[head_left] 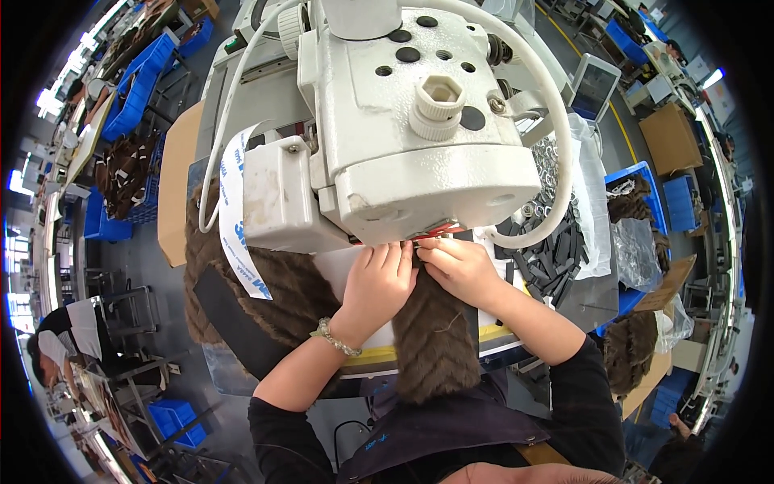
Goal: Sewing pieces of fur and attaching hardware straps using an industrial sewing machine.
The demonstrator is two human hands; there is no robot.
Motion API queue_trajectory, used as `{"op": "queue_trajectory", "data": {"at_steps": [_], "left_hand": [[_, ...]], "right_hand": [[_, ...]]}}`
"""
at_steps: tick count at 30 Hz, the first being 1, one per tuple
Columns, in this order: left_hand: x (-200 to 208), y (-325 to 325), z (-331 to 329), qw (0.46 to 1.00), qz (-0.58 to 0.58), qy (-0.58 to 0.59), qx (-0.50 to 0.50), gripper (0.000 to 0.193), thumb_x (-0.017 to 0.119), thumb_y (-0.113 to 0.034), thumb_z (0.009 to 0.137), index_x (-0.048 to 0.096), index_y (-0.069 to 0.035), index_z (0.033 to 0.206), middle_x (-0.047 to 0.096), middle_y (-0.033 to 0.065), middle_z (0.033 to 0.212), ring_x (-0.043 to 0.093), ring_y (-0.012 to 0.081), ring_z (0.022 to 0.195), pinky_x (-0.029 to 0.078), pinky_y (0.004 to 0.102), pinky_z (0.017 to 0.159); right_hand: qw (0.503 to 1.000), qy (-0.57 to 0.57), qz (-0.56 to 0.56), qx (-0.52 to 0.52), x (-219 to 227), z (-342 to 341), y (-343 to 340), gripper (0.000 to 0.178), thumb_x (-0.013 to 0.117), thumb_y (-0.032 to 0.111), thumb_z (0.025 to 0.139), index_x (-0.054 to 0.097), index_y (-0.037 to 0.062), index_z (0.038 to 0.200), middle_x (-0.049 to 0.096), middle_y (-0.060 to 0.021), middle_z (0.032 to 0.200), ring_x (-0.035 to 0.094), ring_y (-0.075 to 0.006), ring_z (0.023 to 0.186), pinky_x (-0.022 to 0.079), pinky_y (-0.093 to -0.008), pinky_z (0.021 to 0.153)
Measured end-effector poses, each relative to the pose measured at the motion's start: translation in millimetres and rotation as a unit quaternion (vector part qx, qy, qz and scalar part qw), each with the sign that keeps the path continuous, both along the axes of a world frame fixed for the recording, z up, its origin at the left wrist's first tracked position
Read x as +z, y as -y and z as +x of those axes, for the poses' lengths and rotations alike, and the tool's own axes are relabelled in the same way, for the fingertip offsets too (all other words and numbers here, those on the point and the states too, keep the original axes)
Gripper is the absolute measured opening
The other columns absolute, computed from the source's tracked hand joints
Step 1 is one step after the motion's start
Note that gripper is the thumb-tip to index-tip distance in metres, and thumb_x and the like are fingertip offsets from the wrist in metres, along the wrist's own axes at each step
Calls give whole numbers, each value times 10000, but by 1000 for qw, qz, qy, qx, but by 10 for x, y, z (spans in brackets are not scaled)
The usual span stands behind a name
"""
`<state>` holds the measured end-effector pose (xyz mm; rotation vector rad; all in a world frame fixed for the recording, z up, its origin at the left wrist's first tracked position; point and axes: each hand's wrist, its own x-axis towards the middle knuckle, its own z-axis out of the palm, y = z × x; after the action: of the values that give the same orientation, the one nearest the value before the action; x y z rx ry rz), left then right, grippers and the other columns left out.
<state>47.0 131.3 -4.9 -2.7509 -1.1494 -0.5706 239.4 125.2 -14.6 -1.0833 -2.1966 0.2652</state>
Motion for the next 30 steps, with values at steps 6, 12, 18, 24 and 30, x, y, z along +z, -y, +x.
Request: {"op": "queue_trajectory", "data": {"at_steps": [6,12,18,24,30], "left_hand": [[70,9,4,999,-15,30,5,366,717,-219,730,680,-30,1040,628,61,982,592,196,921,444,339,782],[78,5,-1,1000,-10,18,4,367,711,-228,736,677,-32,1043,616,63,966,587,196,900,444,338,782],[80,9,9,1000,-11,1,12,360,703,-230,744,675,-28,1040,609,59,945,581,196,867,444,337,781],[80,2,10,1000,-12,7,10,358,702,-231,745,675,-29,1040,609,51,928,581,190,854,443,337,771],[100,-2,10,1000,-16,18,10,350,707,-225,739,674,-29,1027,608,45,914,580,186,828,442,333,762]], "right_hand": [[998,-65,10,-4,-5,9,12,207,724,2,711,672,31,909,684,-77,958,674,-237,775,553,-327,660],[995,-81,40,-38,-9,-15,-22,219,726,1,714,680,51,922,677,-56,886,663,-219,738,539,-318,628],[998,-46,-2,-47,-64,-40,-56,182,711,57,775,663,67,950,623,-61,926,636,-263,756,523,-347,629],[997,-54,-32,-52,-30,-35,-43,209,714,38,734,666,75,933,662,-55,844,637,-247,792,489,-353,717],[995,-67,-59,-49,-9,-39,-54,211,703,44,751,664,78,955,678,-64,892,647,-254,847,486,-347,755]]}}
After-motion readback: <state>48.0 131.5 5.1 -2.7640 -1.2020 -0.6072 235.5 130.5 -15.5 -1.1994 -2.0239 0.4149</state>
